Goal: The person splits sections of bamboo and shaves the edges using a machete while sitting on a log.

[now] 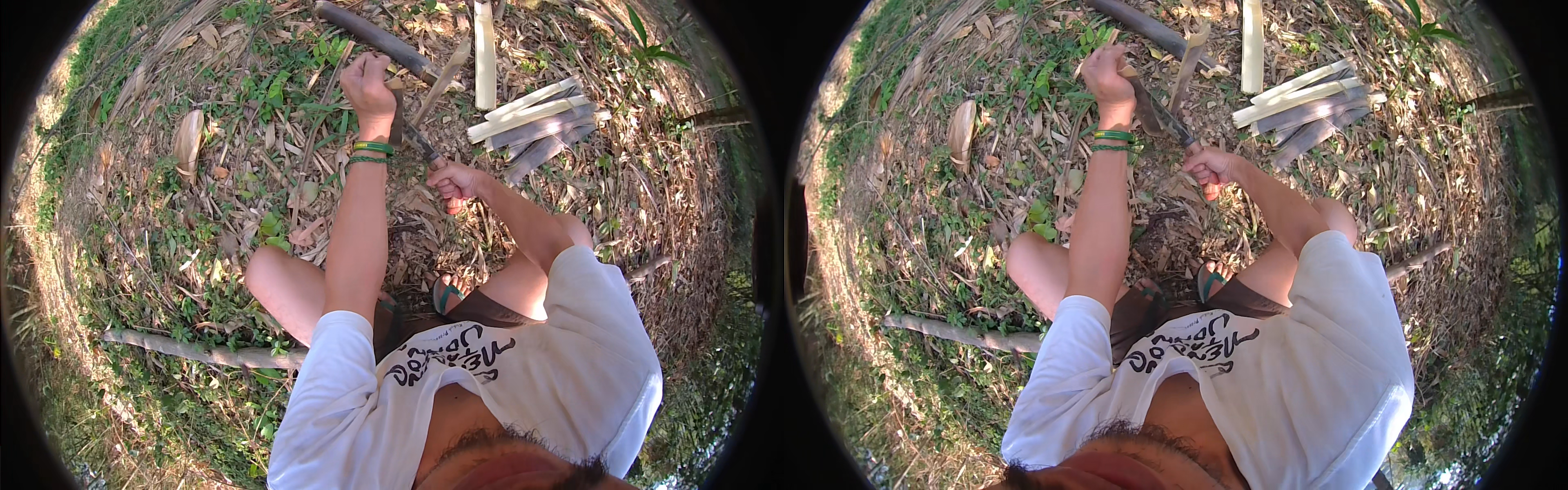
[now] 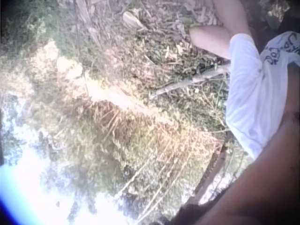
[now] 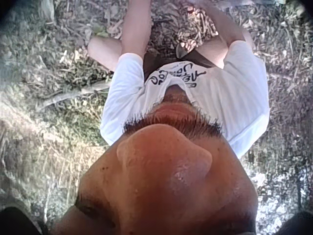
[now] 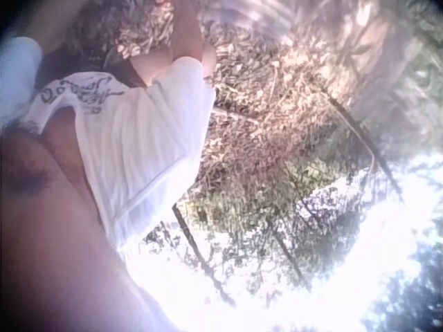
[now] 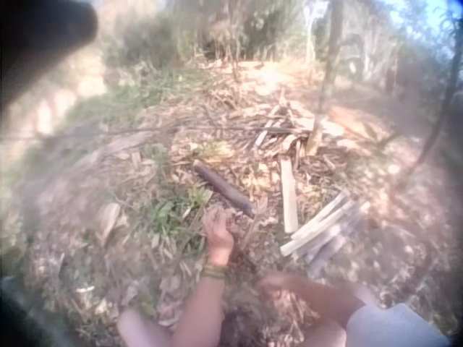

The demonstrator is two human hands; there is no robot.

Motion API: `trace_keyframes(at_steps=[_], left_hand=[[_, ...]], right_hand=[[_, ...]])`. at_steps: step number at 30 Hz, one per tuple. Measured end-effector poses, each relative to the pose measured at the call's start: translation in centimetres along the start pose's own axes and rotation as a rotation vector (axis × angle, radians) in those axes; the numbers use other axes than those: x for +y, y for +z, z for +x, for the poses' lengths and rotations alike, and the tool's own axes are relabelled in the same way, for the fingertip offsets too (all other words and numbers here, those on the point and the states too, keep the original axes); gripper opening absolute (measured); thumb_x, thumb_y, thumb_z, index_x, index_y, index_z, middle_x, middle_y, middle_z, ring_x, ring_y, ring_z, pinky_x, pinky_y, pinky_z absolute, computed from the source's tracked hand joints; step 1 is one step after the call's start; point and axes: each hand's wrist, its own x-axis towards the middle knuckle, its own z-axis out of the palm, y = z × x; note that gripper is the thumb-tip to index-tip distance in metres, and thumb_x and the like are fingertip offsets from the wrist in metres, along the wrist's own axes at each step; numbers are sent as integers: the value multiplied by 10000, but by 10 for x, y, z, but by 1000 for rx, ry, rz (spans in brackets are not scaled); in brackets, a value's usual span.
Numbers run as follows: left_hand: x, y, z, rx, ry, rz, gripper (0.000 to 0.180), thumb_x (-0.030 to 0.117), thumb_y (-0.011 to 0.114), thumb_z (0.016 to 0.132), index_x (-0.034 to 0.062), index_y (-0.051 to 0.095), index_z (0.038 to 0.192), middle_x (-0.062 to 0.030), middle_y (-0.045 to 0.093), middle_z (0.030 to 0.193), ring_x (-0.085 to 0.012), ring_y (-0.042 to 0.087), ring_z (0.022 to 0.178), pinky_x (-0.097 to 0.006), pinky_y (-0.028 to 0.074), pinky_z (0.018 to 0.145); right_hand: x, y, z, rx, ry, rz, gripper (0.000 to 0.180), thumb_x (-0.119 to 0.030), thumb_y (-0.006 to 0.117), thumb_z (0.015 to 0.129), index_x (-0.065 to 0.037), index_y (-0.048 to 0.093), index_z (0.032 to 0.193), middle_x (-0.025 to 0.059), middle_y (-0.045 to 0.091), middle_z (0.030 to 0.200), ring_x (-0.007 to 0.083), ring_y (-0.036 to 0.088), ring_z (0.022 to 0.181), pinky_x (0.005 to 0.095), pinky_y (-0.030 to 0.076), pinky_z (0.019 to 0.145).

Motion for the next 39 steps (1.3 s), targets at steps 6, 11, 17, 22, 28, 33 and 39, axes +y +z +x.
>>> trace_keyframes(at_steps=[6, 11, 17, 22, 28, 33, 39], left_hand=[[1, -114, 20, 167, -255, -514, 377, 303, 475, 975, 155, 315, 668, 27, 277, 607, -109, 248, 543, -299, 230, 530], [9, -139, 4, 344, -301, -525, 396, 329, 469, 993, 158, 313, 672, 33, 281, 608, -108, 255, 540, -298, 232, 527], [23, -103, -12, 327, -159, -302, 416, 259, 468, 1002, 148, 292, 641, 25, 270, 604, -111, 246, 526, -319, 224, 521], [84, -94, -28, 475, -134, -411, 402, 238, 469, 1000, 160, 297, 645, 34, 264, 610, -104, 267, 541, -306, 217, 524], [99, -131, -38, 293, -197, -400, 409, 287, 496, 1008, 161, 301, 671, 37, 281, 622, -99, 269, 548, -289, 227, 518], [75, -135, -63, 520, -207, -162, 545, 548, 372, 1081, 157, 344, 702, 13, 331, 677, -135, 339, 620, -289, 298, 598], [86, -120, -64, 267, -187, -242, 493, 570, 352, 1083, 105, 499, 1013, -49, 534, 1052, -180, 480, 1039, -350, 345, 1020]], right_hand=[[73, 58, 59, 316, -243, -11, 226, -106, 739, 875, -115, 520, 819, -35, 459, 595, 109, 424, 480, 282, 350, 466], [55, 88, 38, 901, -452, -972, 285, -233, 787, 749, -10, 610, 766, 182, 661, 726, 398, 641, 687, 463, 511, 664], [83, 37, 40, 920, -232, -996, 180, -167, 706, 792, -33, 680, 910, 207, 696, 810, 342, 694, 740, 454, 548, 710], [98, -26, 39, 611, 47, -221, 128, -133, 602, 924, -35, 602, 842, 72, 582, 646, 179, 553, 552, 374, 446, 493], [100, 20, 32, 713, -44, -332, 224, -150, 679, 924, -56, 553, 764, 34, 511, 599, 139, 467, 478, 325, 373, 445], [90, 59, 10, 615, -126, -382, 359, -207, 762, 879, -91, 465, 713, 33, 526, 628, 132, 485, 488, 304, 376, 450], [101, 103, -6, 616, -206, -278, 381, -181, 743, 898, -98, 430, 697, 28, 486, 606, 152, 480, 480, 326, 401, 456]])
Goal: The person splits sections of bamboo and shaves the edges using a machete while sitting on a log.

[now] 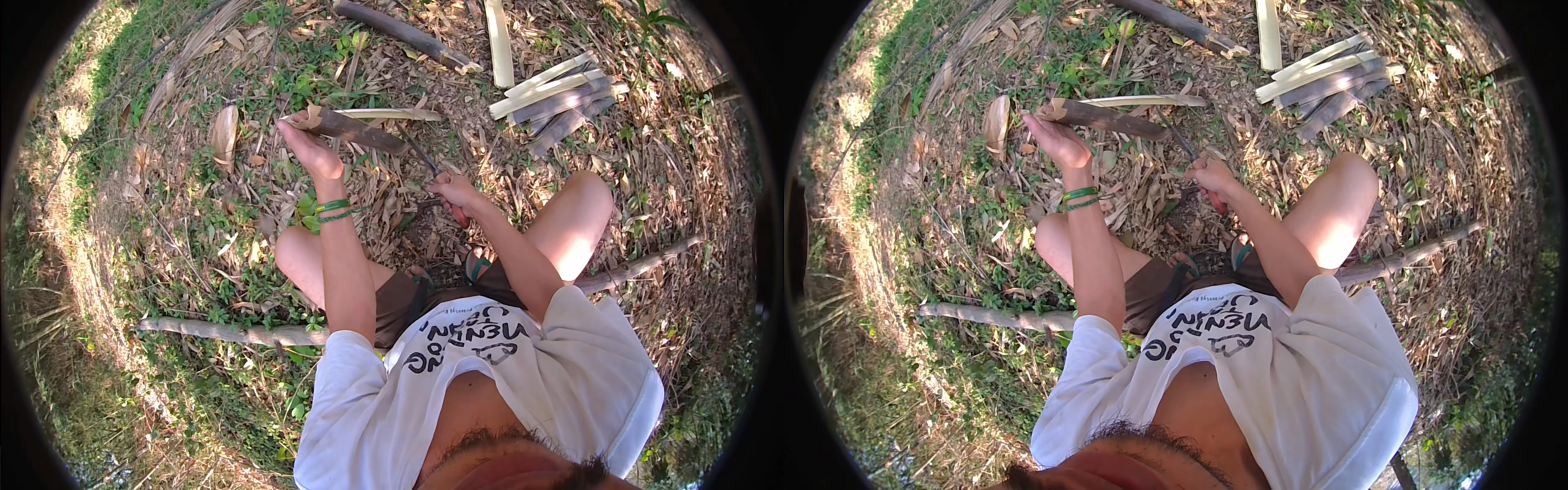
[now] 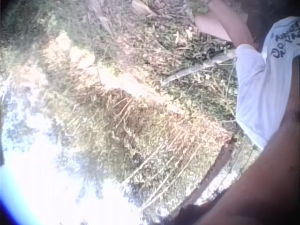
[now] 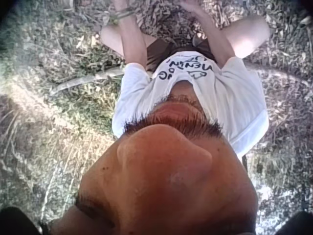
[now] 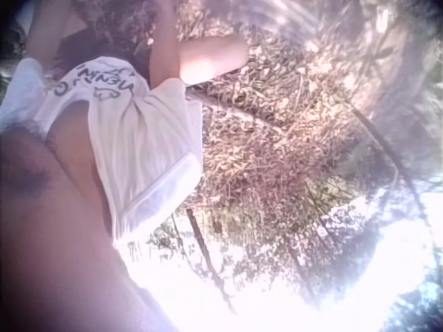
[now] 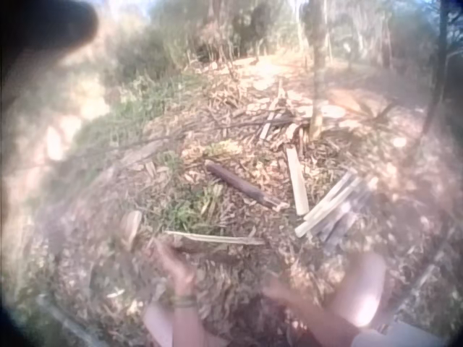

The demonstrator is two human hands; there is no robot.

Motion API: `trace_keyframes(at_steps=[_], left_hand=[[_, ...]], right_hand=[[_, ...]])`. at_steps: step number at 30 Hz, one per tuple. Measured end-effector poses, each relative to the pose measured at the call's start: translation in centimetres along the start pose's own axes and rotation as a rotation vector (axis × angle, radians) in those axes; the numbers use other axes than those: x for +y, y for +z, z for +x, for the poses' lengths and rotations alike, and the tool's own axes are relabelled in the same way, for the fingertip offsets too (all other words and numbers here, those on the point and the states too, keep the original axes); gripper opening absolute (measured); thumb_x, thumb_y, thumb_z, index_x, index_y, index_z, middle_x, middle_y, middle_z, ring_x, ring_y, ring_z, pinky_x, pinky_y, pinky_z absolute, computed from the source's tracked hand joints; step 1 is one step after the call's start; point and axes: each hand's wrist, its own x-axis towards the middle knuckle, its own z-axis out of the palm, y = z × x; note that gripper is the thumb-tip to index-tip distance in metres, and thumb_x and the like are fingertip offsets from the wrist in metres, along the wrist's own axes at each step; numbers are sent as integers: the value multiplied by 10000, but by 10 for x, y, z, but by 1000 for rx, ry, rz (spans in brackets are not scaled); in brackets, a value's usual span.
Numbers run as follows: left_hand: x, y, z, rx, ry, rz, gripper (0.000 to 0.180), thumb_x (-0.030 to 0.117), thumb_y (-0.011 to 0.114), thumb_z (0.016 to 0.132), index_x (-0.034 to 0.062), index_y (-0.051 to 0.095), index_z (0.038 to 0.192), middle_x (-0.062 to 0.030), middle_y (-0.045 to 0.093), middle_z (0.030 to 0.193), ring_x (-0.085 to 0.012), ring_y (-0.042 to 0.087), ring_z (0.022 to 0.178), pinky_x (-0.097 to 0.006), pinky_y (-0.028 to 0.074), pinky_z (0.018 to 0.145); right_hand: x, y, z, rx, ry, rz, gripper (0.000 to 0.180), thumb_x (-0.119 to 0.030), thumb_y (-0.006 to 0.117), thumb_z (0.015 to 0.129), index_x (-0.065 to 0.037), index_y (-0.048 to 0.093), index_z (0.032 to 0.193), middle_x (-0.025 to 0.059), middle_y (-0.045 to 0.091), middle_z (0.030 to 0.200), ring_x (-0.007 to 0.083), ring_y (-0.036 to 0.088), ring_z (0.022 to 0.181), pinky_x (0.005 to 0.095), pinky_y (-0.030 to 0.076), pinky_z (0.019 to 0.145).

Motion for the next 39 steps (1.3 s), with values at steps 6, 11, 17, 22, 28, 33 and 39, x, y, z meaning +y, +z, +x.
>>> trace_keyframes(at_steps=[6, 11, 17, 22, 28, 33, 39], left_hand=[[-7, -31, 8, -25, -78, 199, 266, 265, 649, 1023, 61, 510, 1122, -60, 552, 1160, -139, 483, 1085, -321, 367, 1025], [14, -21, -9, -145, -69, 346, 289, 202, 677, 1001, 42, 495, 1160, -37, 568, 1110, -125, 529, 987, -294, 431, 938], [17, -14, -13, -456, -210, 206, 247, 141, 654, 993, 39, 543, 1188, -41, 587, 1166, -119, 544, 1059, -288, 421, 980], [11, -4, -24, -487, -135, 246, 231, 54, 691, 969, 6, 614, 1181, -58, 695, 1148, -109, 635, 1034, -268, 495, 930], [8, -2, -33, -480, -159, 198, 233, 60, 730, 943, 13, 606, 1134, -31, 696, 1033, -76, 634, 913, -241, 514, 809], [7, -8, -34, -509, -134, 174, 259, 92, 753, 933, 23, 588, 1120, -25, 681, 1032, -50, 605, 858, -211, 482, 727], [-2, -13, -31, -430, -53, 212, 151, 61, 698, 967, 13, 595, 1066, -25, 687, 1000, -64, 596, 865, -237, 491, 818]], right_hand=[[14, 15, -20, 65, -115, 200, 354, -168, 725, 910, -96, 437, 717, 28, 486, 607, 146, 487, 484, 325, 409, 451], [-2, 24, -56, 95, -196, 244, 332, -160, 716, 925, -100, 454, 730, -6, 460, 595, 113, 473, 472, 301, 395, 443], [-44, 30, -109, 192, -410, 57, 348, -196, 740, 930, -98, 470, 734, -43, 446, 601, 83, 445, 490, 263, 354, 470], [-99, 28, -165, 96, -624, 63, 412, -325, 726, 969, -90, 478, 739, -78, 391, 634, 47, 332, 559, 274, 298, 493], [-137, 29, -206, -38, -594, 72, 405, -363, 669, 1008, -73, 513, 772, -63, 452, 605, 33, 385, 519, 247, 305, 465], [-127, 39, -194, 17, -627, -8, 417, -387, 641, 1021, -61, 532, 785, -39, 475, 566, 55, 417, 466, 254, 331, 448], [-111, 24, -180, -21, -545, 136, 470, -448, 615, 1022, -94, 479, 744, -38, 459, 556, 67, 443, 457, 256, 339, 423]])
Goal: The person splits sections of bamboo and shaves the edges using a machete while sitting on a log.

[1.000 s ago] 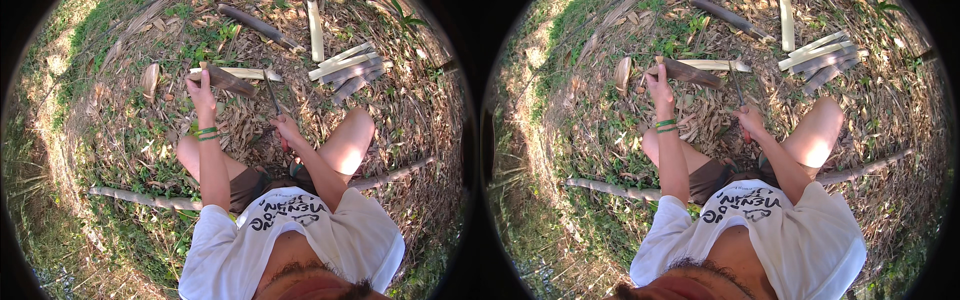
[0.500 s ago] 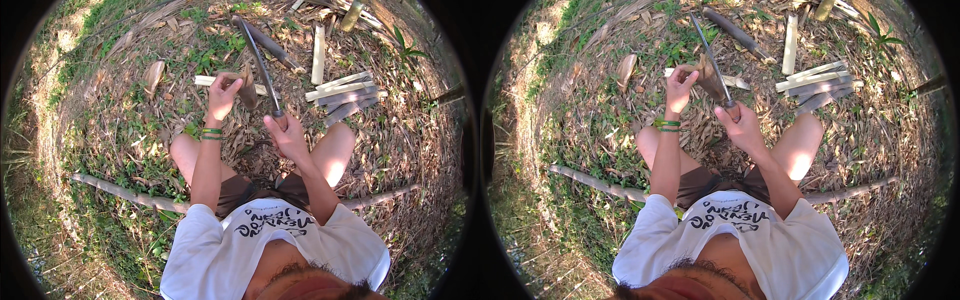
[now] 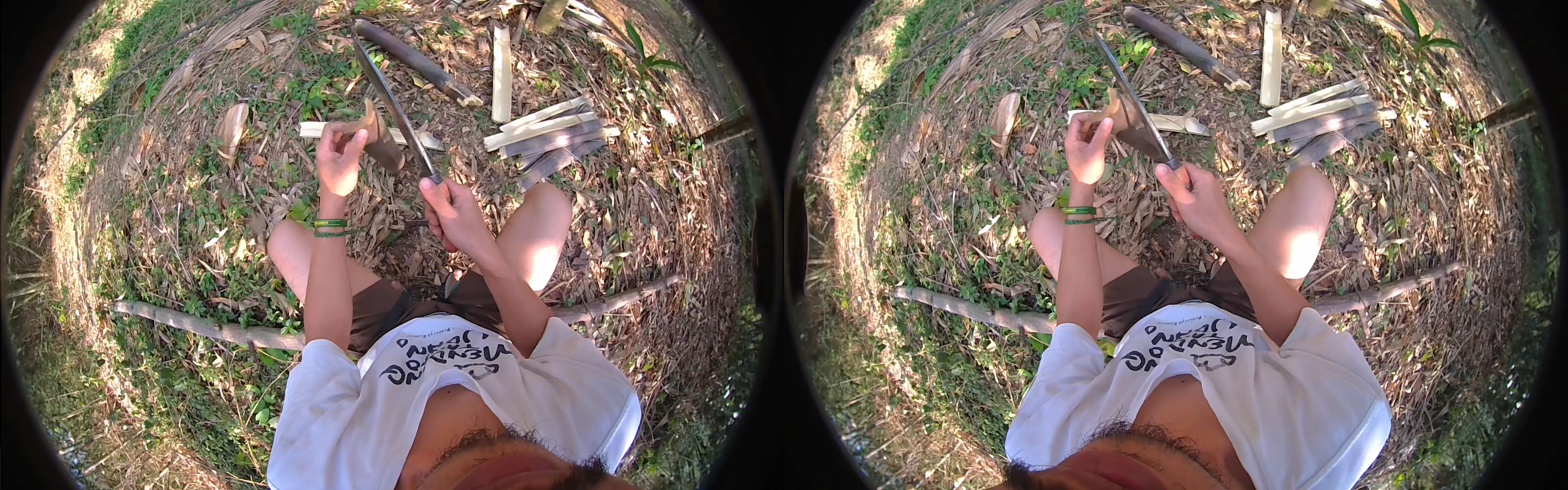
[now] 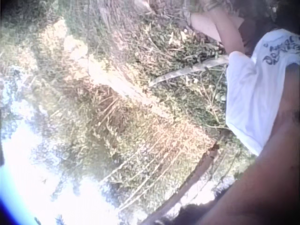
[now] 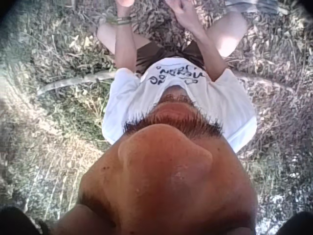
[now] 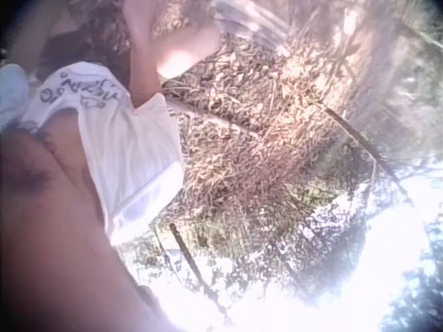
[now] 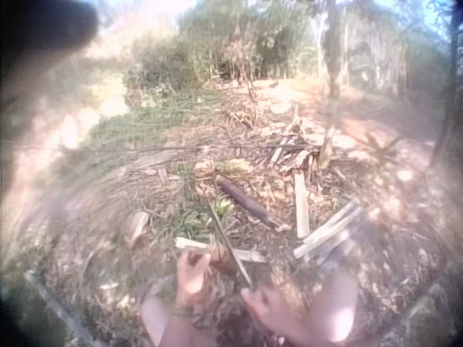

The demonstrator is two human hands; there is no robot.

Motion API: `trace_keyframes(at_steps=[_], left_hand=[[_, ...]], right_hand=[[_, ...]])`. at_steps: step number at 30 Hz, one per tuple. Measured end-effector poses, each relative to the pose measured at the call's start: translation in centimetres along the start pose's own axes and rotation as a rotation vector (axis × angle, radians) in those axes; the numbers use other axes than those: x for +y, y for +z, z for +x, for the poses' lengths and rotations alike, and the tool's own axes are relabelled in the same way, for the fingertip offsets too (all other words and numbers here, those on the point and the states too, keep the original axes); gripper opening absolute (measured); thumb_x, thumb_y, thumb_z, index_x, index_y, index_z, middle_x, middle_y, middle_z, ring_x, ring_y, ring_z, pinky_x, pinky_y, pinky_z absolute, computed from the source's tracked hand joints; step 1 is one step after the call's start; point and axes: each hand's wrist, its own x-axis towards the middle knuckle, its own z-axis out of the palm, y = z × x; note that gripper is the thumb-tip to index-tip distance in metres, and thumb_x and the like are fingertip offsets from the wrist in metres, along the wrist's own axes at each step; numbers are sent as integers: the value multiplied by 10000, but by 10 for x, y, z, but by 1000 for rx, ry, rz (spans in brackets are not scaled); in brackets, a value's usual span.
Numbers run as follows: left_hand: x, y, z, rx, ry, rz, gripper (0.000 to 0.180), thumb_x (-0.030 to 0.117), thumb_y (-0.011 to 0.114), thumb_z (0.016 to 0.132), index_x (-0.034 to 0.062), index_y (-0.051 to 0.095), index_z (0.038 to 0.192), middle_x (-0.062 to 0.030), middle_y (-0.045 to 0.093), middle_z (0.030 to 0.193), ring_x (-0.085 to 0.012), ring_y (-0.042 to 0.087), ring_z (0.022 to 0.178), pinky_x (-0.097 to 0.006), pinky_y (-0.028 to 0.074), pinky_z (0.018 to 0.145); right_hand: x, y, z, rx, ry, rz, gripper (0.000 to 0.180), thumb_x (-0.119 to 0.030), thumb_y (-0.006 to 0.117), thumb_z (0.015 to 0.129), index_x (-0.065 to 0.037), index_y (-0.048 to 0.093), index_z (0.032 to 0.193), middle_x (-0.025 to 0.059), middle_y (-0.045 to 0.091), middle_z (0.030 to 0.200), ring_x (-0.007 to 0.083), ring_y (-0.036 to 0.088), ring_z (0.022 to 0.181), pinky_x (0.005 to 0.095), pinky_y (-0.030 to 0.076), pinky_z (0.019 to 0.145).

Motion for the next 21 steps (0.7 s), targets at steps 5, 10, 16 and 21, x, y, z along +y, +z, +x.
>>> trace_keyframes(at_steps=[5, 10, 16, 21], left_hand=[[9, -48, 8, 447, 72, 228, 222, 134, 739, 955, 53, 533, 946, -34, 669, 929, -100, 628, 822, -269, 522, 687], [51, -27, 23, 593, -55, 174, 289, 218, 752, 952, 94, 492, 935, -58, 684, 943, -152, 669, 800, -316, 573, 643], [-11, 31, 43, 374, -249, -255, 332, 235, 662, 1009, -2, 479, 1153, -155, 660, 1127, -272, 700, 955, -384, 669, 737], [-99, 166, 38, 185, -343, -617, 465, 298, 488, 1089, -97, 391, 1315, -249, 503, 1348, -384, 585, 1222, -494, 551, 1069]], right_hand=[[-20, -34, 4, 31, -92, 56, 453, -427, 637, 1014, -109, 467, 740, -38, 449, 528, 63, 434, 429, 256, 331, 402], [-46, -94, 30, 258, -207, 75, 474, -434, 657, 999, -98, 473, 721, -9, 485, 532, 74, 455, 429, 275, 341, 398], [-70, -135, 44, 433, -421, 195, 479, -430, 674, 990, -84, 482, 720, 7, 490, 515, 93, 444, 390, 274, 324, 376], [-60, -142, 43, 516, -368, 316, 481, -414, 677, 993, -88, 476, 703, 8, 500, 563, 85, 464, 444, 248, 359, 409]])
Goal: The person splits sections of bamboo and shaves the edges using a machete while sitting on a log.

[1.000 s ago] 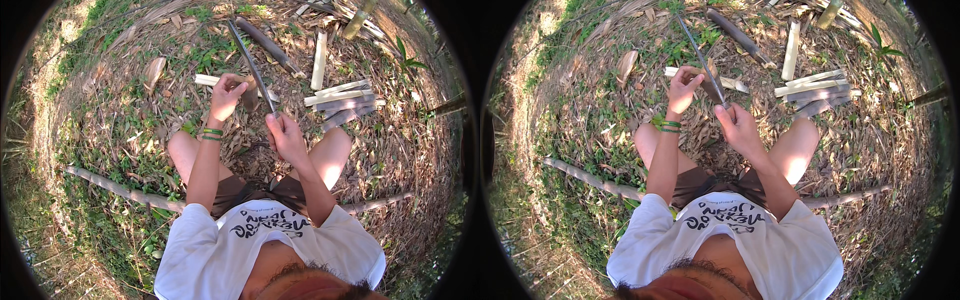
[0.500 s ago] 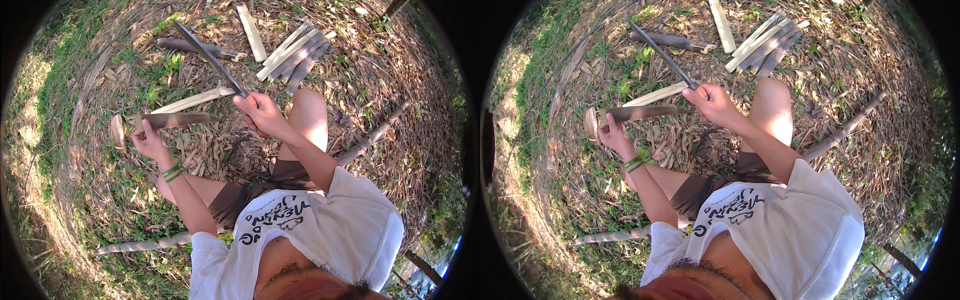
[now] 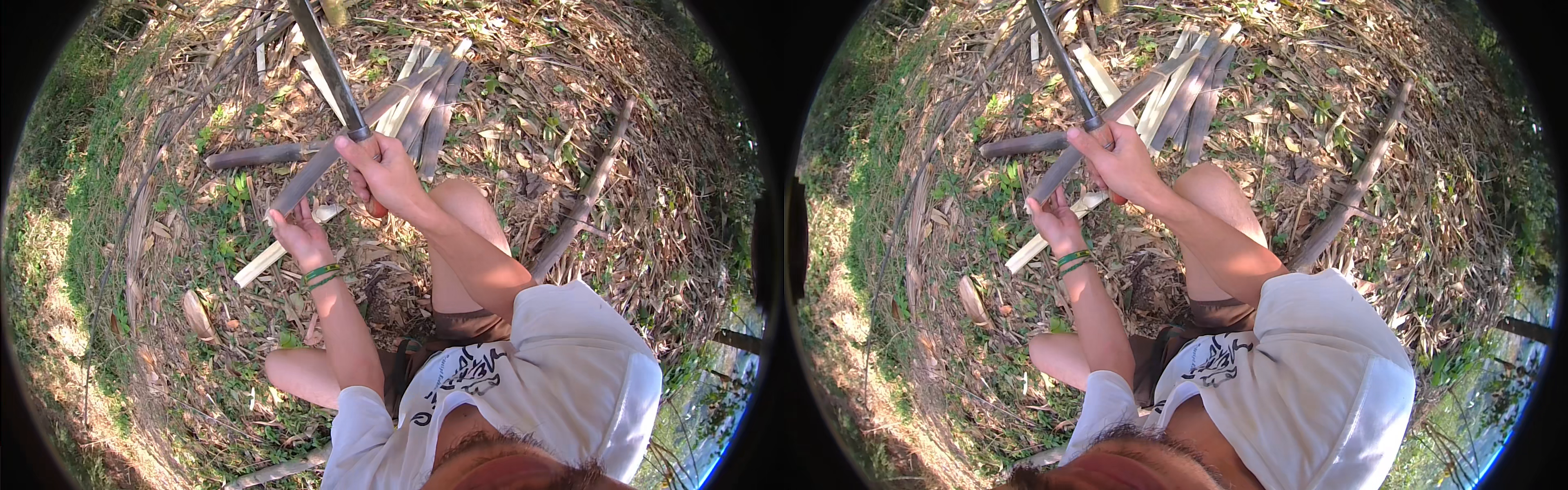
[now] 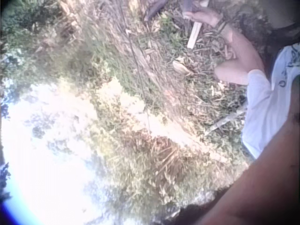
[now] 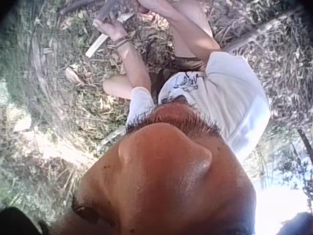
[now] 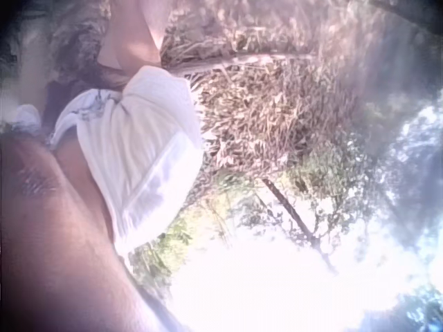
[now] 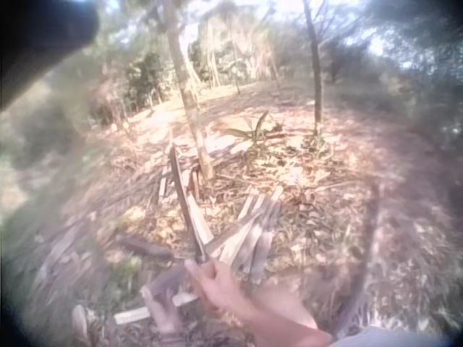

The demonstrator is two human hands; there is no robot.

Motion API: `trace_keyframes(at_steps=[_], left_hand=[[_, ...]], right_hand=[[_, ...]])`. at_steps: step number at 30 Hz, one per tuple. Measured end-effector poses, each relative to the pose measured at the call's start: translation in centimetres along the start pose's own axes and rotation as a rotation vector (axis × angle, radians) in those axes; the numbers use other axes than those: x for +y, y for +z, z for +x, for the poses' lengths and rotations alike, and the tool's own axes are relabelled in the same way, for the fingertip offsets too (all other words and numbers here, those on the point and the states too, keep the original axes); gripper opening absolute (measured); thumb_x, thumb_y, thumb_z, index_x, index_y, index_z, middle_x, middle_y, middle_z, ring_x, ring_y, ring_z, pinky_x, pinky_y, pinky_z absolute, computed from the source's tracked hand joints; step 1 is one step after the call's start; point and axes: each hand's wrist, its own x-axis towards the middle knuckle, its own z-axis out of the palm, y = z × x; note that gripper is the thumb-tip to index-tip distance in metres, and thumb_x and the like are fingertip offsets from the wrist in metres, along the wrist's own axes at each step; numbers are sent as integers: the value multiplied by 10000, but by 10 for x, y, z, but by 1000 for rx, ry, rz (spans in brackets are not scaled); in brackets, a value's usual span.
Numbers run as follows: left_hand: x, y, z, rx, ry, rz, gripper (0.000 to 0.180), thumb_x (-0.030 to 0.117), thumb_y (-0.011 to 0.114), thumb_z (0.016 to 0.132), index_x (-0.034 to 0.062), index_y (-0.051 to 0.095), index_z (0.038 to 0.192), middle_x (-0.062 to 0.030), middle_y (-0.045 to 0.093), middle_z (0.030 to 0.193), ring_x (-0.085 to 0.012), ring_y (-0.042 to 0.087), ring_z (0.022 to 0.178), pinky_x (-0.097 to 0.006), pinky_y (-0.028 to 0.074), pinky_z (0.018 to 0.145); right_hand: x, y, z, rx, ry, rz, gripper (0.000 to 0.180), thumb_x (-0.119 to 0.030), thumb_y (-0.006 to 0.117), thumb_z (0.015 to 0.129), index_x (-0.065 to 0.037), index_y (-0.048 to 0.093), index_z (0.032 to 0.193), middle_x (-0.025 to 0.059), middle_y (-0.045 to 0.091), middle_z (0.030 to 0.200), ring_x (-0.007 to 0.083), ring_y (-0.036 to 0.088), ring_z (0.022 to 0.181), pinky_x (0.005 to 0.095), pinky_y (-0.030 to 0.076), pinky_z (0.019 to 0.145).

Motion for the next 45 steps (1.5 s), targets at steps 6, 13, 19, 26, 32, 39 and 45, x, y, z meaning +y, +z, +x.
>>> trace_keyframes(at_steps=[6, 13, 19, 26, 32, 39, 45], left_hand=[[-133, 67, -7, 12, -403, -120, 406, 270, 565, 1045, -79, 499, 1244, -203, 610, 1166, -310, 625, 1131, -419, 579, 954], [-225, -74, -76, -110, -634, 713, 388, 245, 663, 973, -53, 559, 1199, -158, 666, 1052, -289, 657, 1001, -411, 557, 901], [-112, -223, -34, 233, 90, 1316, 379, 206, 737, 906, -30, 602, 1171, -132, 701, 972, -300, 668, 909, -426, 527, 867], [-21, -256, 64, -136, 304, 2071, 500, 156, 684, 885, 26, 530, 1343, -212, 594, 1307, -384, 504, 1297, -492, 413, 1089], [1, -293, 136, -279, 14, 2411, 913, 494, 738, 876, 178, 276, 1597, -75, 335, 1634, -302, 221, 1547, -587, 262, 1219], [12, -325, 142, -569, 170, 2808, 752, 628, 767, 775, 145, 557, 1311, -91, 578, 1378, -297, 545, 1274, -600, 323, 1159], [78, -343, 147, -468, 204, 2136, 479, 270, 738, 862, 100, 510, 1247, -190, 715, 988, -436, 678, 900, -540, 543, 791]], right_hand=[[-18, -13, -7, -11, 4, -36, 486, -440, 697, 971, -68, 488, 739, 16, 543, 532, 64, 466, 394, 230, 348, 367], [-11, -6, -11, -80, 179, -46, 445, -351, 711, 980, -98, 467, 706, -14, 486, 535, 64, 456, 412, 244, 352, 379], [-12, 14, -30, -143, 324, 14, 356, -347, 646, 1015, -65, 518, 840, -2, 475, 596, 77, 443, 449, 229, 370, 429], [-41, -2, -70, -15, 157, 120, 340, -339, 504, 1067, -8, 465, 1002, 9, 415, 607, 62, 353, 425, 207, 328, 384], [-52, -27, -100, -50, 29, 135, 381, -386, 443, 1088, -11, 400, 1043, 9, 409, 626, 69, 336, 397, 213, 318, 355], [-62, -29, -117, 122, 20, 109, 361, -388, 405, 1100, -33, 412, 1036, -7, 402, 605, 64, 331, 394, 218, 324, 364], [-64, -19, -112, 143, 53, 206, 366, -385, 424, 1094, -36, 444, 988, -17, 402, 589, 53, 330, 385, 209, 331, 359]])
